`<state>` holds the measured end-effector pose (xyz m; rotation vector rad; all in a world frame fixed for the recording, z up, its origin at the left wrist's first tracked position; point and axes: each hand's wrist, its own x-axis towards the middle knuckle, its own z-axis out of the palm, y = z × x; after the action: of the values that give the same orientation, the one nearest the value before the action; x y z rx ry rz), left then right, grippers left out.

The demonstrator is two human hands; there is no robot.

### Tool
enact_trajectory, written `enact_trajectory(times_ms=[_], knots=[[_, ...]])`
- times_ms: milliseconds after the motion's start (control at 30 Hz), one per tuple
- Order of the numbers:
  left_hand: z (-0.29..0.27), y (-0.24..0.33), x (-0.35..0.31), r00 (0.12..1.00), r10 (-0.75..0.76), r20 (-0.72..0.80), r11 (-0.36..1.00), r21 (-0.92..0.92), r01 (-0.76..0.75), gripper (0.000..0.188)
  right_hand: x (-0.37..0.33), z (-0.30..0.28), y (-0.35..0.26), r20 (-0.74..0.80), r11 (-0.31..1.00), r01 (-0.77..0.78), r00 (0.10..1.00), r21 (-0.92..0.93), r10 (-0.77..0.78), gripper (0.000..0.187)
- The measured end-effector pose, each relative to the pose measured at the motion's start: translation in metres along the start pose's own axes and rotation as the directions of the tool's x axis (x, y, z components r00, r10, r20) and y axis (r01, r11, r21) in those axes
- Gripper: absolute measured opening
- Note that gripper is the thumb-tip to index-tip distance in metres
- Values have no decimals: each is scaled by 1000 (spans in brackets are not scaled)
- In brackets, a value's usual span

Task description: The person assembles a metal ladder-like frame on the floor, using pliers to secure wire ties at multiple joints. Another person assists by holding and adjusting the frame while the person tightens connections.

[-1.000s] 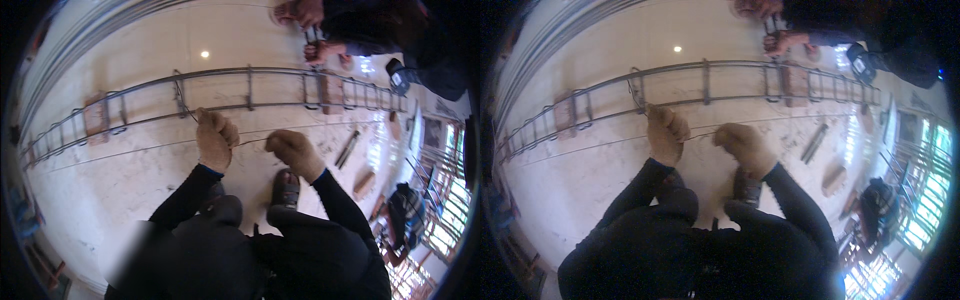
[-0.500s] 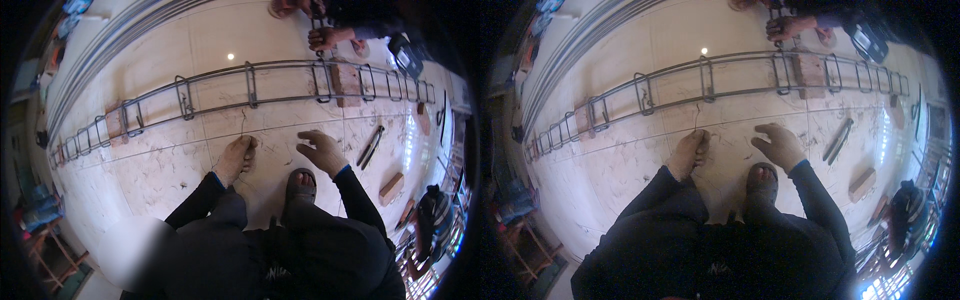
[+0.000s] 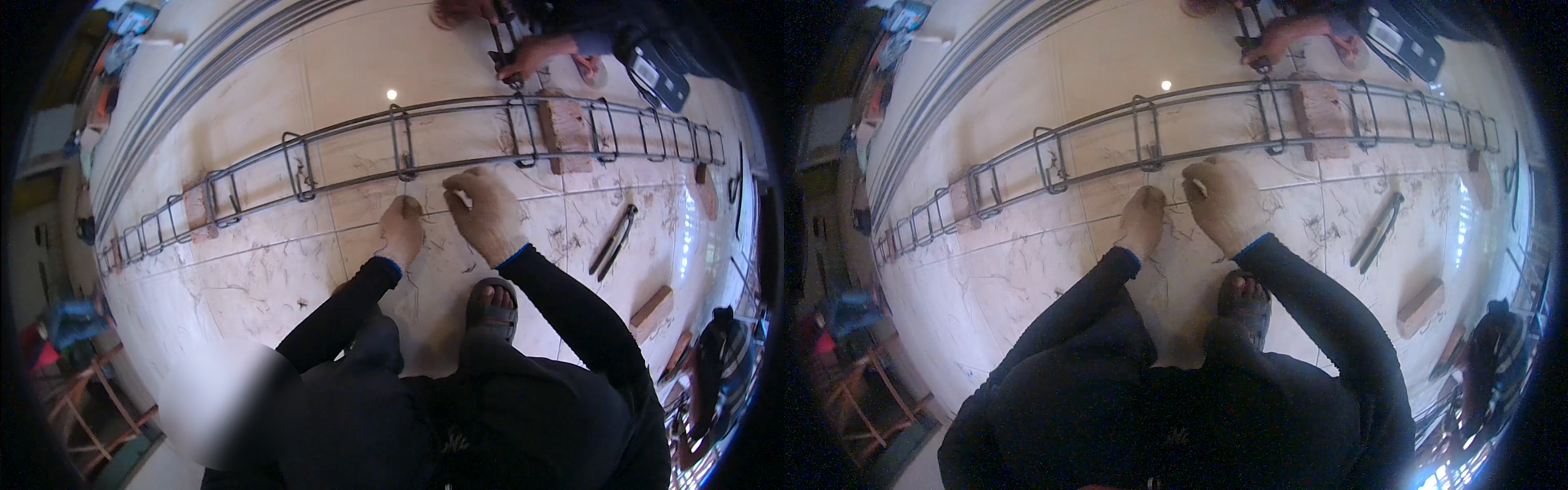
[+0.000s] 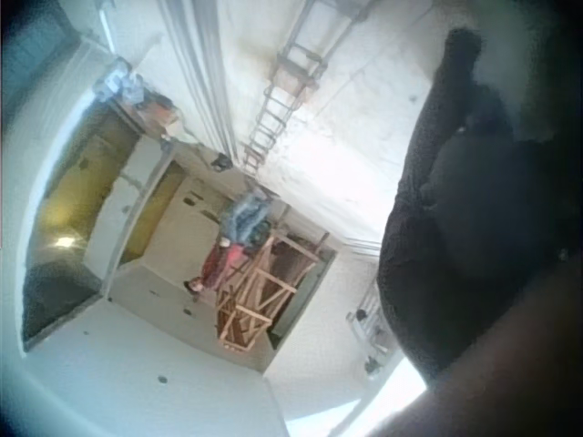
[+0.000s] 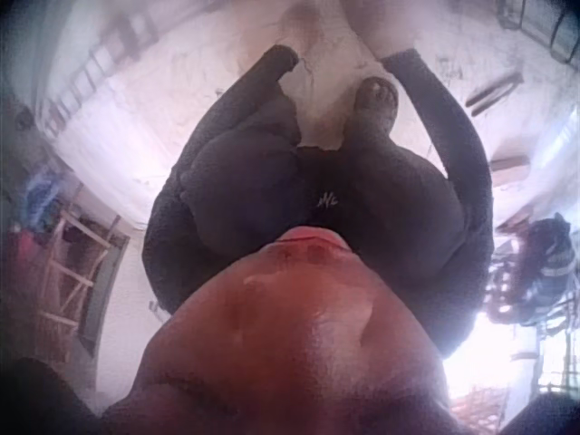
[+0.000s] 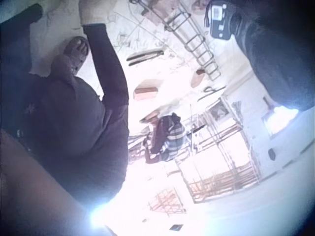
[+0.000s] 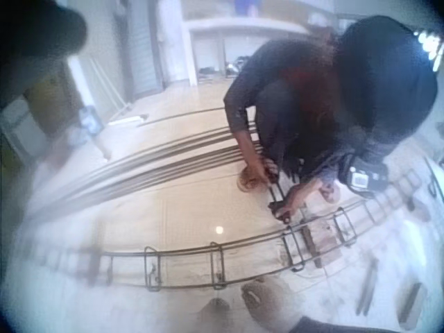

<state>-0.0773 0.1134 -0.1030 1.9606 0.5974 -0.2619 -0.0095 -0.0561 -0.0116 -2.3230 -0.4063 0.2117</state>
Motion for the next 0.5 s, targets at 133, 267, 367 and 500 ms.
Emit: enact_trajectory(times_ms=[133, 267, 367, 500], knots=[[11, 5, 3, 991, 57, -118, 993, 107, -45, 18, 49, -8, -9, 5, 939, 225, 973, -261, -232, 17], [9, -7, 8, 994, 86, -67, 986, 152, -75, 28, 104, 13, -13, 467, 959, 203, 880, -196, -90, 42], [20, -16, 12, 951, 261, 165, 827, 470, -308, 29, 113, 34, 3, 596, 999, -37, 802, -7, 34, 63], [-21, 30, -11, 966, 39, 255, 990, 124, -73, 35, 107, 40, -16, 480, 981, -101, 860, -168, 170, 52]])
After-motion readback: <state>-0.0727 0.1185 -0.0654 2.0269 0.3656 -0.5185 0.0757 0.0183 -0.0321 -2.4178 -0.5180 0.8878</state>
